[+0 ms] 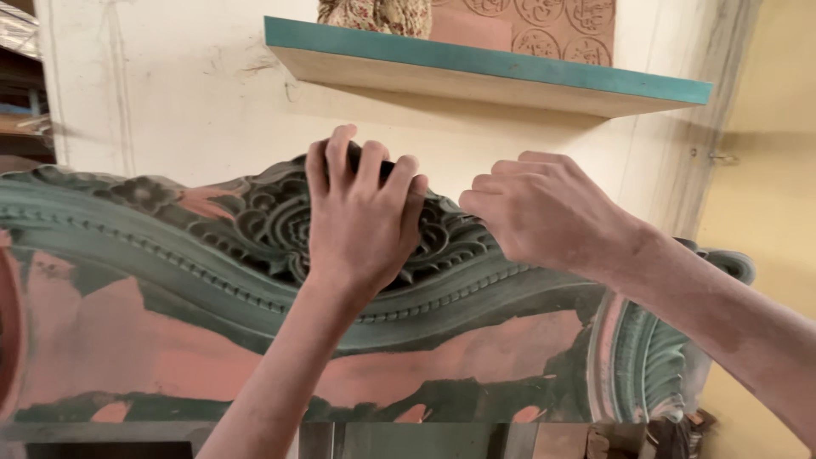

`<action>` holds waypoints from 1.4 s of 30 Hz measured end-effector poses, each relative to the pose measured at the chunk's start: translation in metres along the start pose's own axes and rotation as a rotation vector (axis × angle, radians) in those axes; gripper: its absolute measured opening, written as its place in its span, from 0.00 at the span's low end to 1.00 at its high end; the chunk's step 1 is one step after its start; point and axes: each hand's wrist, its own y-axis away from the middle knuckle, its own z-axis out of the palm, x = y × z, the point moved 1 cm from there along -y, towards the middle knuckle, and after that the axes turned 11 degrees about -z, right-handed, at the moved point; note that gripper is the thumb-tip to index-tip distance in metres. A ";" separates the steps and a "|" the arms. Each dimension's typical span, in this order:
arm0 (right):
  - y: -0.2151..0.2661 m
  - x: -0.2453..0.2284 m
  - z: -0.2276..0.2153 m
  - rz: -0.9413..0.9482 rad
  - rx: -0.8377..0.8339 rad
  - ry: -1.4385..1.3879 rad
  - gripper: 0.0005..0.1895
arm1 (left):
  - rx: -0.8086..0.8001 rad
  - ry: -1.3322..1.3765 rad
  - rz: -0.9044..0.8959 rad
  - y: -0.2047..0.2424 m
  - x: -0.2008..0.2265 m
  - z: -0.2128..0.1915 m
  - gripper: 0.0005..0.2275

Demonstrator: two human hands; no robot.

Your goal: The person uses a small metal scraper to remove old paint from the ornate carved details of a green-painted wooden furniture piece. They work along the edges and recessed floral patterns, occasionally wiping away debris with their fingers.

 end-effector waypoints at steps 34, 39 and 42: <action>0.031 -0.006 0.011 0.091 0.016 0.010 0.11 | 0.108 0.028 -0.037 0.006 0.001 0.010 0.10; 0.020 -0.004 0.026 -0.079 -0.008 0.107 0.12 | 0.128 0.029 -0.031 0.006 0.002 0.010 0.11; 0.020 -0.001 0.026 -0.211 0.066 0.160 0.11 | 0.133 0.028 -0.013 0.007 0.000 0.014 0.12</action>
